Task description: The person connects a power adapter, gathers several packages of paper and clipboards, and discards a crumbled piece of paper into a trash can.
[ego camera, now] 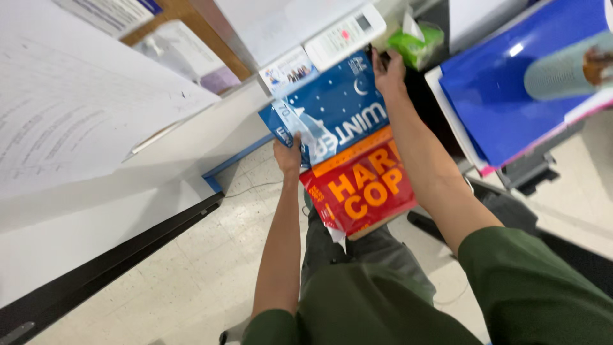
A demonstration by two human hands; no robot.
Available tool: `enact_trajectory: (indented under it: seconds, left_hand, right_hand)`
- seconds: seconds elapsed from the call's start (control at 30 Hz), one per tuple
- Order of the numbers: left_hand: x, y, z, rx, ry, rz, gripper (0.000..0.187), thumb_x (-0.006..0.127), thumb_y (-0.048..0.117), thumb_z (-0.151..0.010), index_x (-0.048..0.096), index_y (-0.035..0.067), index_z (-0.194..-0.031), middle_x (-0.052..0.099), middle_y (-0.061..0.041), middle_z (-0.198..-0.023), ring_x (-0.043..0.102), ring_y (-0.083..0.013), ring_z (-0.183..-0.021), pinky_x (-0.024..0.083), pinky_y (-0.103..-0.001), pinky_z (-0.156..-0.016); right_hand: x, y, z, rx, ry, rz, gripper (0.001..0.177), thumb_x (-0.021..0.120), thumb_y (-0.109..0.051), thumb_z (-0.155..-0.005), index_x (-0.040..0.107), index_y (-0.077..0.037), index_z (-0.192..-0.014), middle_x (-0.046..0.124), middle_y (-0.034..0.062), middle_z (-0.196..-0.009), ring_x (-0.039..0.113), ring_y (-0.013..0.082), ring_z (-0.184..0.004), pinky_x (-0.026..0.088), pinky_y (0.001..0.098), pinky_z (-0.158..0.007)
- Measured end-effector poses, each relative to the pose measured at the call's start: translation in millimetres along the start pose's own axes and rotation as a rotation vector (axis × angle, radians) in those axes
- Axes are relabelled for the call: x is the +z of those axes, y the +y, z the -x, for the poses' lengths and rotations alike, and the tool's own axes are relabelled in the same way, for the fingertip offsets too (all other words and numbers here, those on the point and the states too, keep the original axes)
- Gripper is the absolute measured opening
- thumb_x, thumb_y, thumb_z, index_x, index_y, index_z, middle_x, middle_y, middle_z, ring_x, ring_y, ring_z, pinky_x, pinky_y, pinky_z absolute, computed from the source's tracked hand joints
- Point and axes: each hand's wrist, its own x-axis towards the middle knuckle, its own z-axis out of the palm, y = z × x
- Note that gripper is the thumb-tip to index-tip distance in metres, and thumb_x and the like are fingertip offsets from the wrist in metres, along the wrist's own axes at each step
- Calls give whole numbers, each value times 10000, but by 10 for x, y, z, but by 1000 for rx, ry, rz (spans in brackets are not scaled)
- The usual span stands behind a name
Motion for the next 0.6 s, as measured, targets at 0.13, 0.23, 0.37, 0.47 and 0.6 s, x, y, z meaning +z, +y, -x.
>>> enact_trajectory:
  seconds: [0.13, 0.23, 0.37, 0.47, 0.6]
  left_hand:
    - [-38, 34, 4, -67, -33, 139, 516, 844, 368, -774, 684, 40, -1139, 766, -195, -1067, 748, -372, -994, 564, -452, -890]
    - [98, 41, 43, -76, 57, -138, 485, 817, 332, -842, 685, 58, -1220, 680, -236, -1065, 672, -420, -1028, 520, -506, -866]
    - [122, 1, 50, -87, 79, -90, 445, 802, 370, -854, 705, 82, -1179, 690, -207, -1078, 688, -409, -1020, 539, -497, -896]
    - [105, 68, 4, -147, 38, -232, 475, 804, 410, -854, 693, 75, -1172, 666, -225, -1108, 658, -428, -1062, 523, -517, -920]
    - [101, 174, 52, -232, 21, -226, 508, 791, 435, -821, 689, 95, -1185, 661, -186, -1180, 640, -412, -1128, 518, -552, -919]
  right_hand:
    - [95, -48, -314, 130, 142, -43, 182, 715, -116, -964, 631, -26, -1098, 626, 131, -953, 642, 240, -767, 562, 281, -573]
    - [116, -76, -339, 230, 115, 204, 188, 797, -191, -897, 622, -130, -927, 463, 6, -729, 451, 134, -562, 375, 239, -437]
    - [130, -153, -128, 296, 101, 262, 217, 762, -247, -895, 629, -79, -926, 560, 49, -761, 482, 147, -578, 358, 247, -448]
    - [68, -148, 317, 329, 131, 216, 333, 761, -315, -934, 625, -16, -990, 580, 62, -811, 525, 155, -621, 410, 261, -486]
    - [-101, 28, 1536, 331, -15, 483, 249, 716, -193, -904, 623, -115, -1122, 639, 75, -942, 628, 161, -791, 529, 248, -625]
